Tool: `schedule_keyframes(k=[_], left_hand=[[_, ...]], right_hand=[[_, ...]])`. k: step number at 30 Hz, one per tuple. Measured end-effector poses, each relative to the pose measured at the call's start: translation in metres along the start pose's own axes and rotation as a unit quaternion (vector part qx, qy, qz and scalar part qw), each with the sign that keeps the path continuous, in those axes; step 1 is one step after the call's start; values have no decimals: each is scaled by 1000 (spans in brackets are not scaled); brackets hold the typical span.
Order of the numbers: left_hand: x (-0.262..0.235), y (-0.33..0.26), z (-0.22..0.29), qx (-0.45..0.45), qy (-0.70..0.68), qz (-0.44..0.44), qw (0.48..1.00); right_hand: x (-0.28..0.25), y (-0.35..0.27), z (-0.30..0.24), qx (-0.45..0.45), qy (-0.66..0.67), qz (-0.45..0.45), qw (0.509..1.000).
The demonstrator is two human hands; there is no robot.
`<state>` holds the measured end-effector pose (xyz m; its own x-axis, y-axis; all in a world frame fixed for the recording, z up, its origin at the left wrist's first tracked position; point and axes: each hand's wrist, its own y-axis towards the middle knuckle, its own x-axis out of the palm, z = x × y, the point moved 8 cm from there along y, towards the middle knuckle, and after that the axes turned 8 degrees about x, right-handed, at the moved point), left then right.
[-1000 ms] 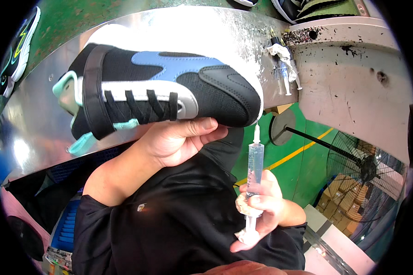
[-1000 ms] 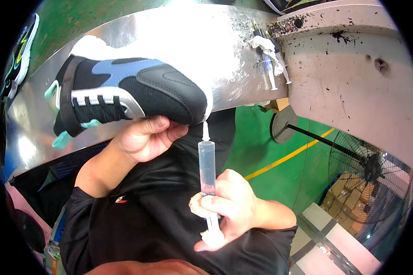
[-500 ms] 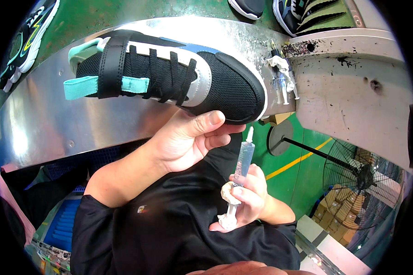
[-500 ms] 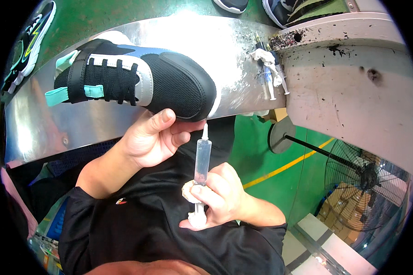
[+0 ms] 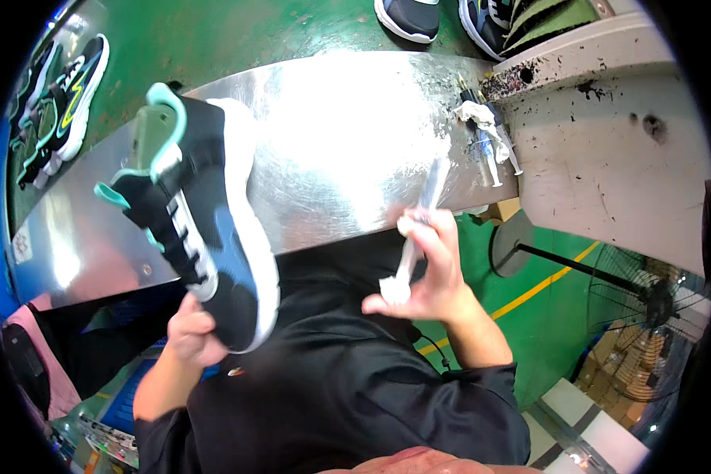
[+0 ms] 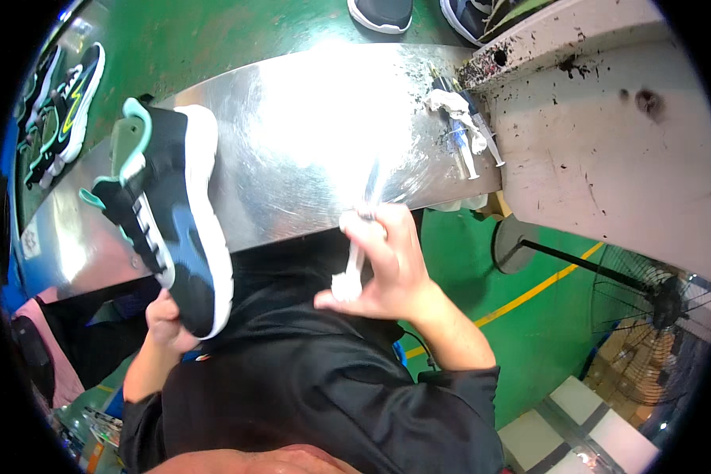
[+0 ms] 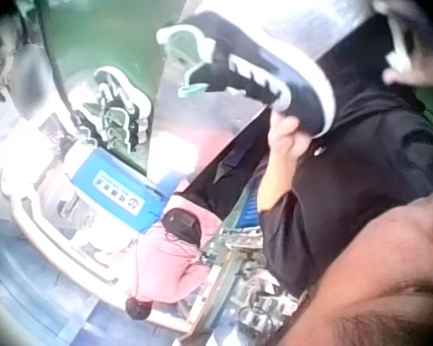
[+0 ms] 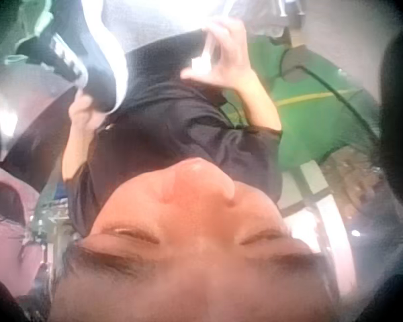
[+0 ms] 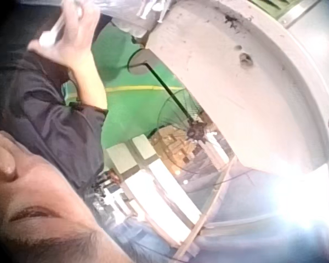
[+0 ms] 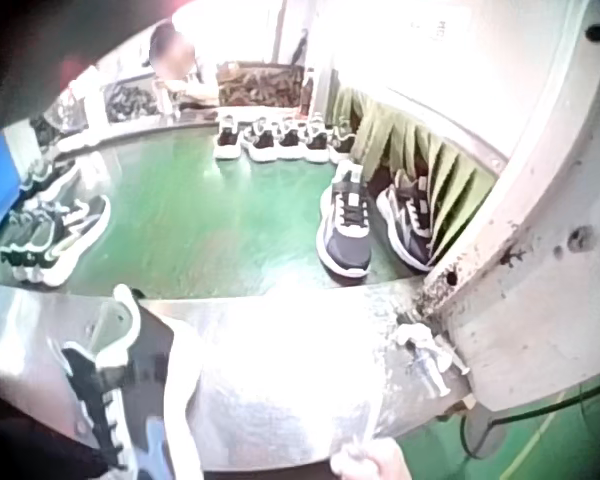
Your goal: The person injects a clear liquid into the seams of multiple sneakers using a syringe. They handle each shoe one at a time, rotate it to access different seam areas, and place it back on the table after injection. The person refills the syringe from a white bottle and wipes the syringe tip with a tissue during the process.
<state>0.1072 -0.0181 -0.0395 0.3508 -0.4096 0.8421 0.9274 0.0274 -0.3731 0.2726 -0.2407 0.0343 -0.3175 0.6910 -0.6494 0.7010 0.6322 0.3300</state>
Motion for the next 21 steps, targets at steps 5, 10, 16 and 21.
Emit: schedule_keyframes(k=[5,10,16,21], left_hand=[[8,2,57,105,237,96,961],[67,136,81,131,285,3,950],[101,268,34,43,193,-4,980],[59,188,110,151,310,-18,938]], right_hand=[[17,30,29,-24,-40,22,999],[18,39,33,-16,-73,45,996],[18,44,35,21,-68,55,996],[26,33,48,41,-1,29,999]])
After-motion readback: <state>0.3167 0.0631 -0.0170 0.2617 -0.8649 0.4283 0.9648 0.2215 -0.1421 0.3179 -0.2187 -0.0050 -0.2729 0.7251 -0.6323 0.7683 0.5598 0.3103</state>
